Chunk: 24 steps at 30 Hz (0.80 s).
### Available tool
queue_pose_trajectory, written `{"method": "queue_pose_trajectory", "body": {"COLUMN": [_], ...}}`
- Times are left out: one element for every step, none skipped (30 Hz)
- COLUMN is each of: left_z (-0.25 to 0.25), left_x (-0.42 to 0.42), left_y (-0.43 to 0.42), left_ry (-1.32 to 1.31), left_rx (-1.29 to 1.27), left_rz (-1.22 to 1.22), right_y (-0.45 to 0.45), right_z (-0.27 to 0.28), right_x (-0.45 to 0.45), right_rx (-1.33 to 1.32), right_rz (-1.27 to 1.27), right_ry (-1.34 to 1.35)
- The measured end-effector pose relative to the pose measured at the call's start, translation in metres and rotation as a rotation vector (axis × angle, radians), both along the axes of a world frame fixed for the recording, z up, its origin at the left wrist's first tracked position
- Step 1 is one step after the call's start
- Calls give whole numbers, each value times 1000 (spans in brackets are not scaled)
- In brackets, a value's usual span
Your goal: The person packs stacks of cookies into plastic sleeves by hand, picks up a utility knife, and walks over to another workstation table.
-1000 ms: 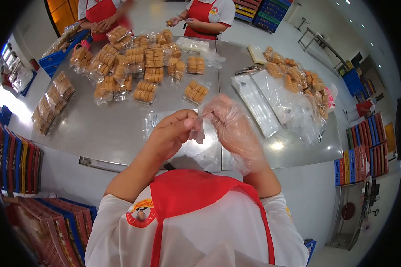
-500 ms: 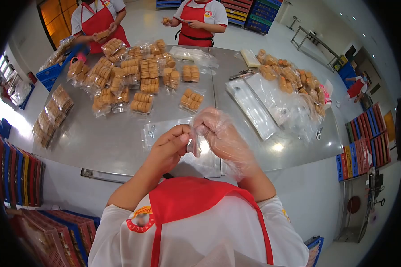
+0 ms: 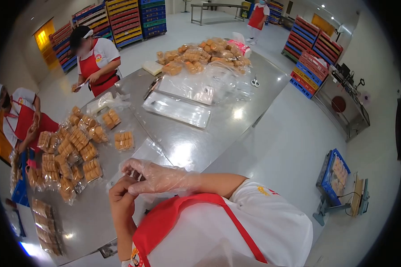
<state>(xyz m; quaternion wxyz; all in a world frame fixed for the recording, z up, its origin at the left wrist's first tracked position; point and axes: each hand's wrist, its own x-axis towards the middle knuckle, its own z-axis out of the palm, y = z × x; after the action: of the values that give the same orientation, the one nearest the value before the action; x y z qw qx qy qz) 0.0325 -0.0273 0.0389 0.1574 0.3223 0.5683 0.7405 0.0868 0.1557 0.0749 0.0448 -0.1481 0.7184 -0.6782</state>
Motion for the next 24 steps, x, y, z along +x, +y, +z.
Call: {"method": "queue_pose_trajectory", "body": {"left_z": [-1,-2,-2,-1,-1,-2,-6,-12,-13,-12,-8,-1,2,-2,-11,-17,-17,-16,-13,-4,10,24,36,47], "left_x": [0,0,1,0,0,-1,-1,-4,-5,-3,1,4,4,1,-5,-8,-7,-4,-2,2,7,9,9,9], "left_y": [-1,0,2,6,10,14,17,20,23,26,31,35,36,37,37,35,35,37,39,41,40,37,30,22], "left_ry": [-38,-78,-171,-263,-353,-314,-277,-241,-275,-227,-179,-131,-125,-173,-223,-271,-184,-100,-17,204,423,641,735,818], "left_rx": [14,29,85,141,197,163,127,91,47,-17,-81,-144,-153,-77,-1,78,24,-35,-97,-169,-248,-334,-451,-569], "left_rz": [2,9,18,24,26,49,72,96,68,33,0,-33,-71,-99,-119,-129,-15,103,221,302,387,477,342,202], "right_y": [-1,-2,-4,-5,-2,0,1,2,3,4,7,12,15,18,21,23,24,23,23,25,28,30,34,40], "right_z": [-3,-8,-12,-14,-13,-8,-3,2,9,12,8,1,-4,-8,-8,-9,-11,-15,-19,-23,-27,-27,-24,-20], "right_x": [4,5,7,8,10,14,19,22,25,27,27,24,23,25,28,30,30,30,29,28,24,20,19,19], "right_rx": [-11,-46,-81,-115,-60,-8,43,17,-9,-34,0,34,69,63,57,52,120,184,248,268,291,317,355,392], "right_rz": [-31,-69,-106,-146,-155,-167,-178,-196,-214,-229,-249,-269,-289,-305,-312,-311,-334,-352,-369,-441,-507,-565,-562,-557], "right_ry": [39,69,99,130,86,40,-6,-58,-109,-161,-169,-176,-182,-187,-192,-198,-164,-129,-92,-106,-117,-122,-113,-101]}}
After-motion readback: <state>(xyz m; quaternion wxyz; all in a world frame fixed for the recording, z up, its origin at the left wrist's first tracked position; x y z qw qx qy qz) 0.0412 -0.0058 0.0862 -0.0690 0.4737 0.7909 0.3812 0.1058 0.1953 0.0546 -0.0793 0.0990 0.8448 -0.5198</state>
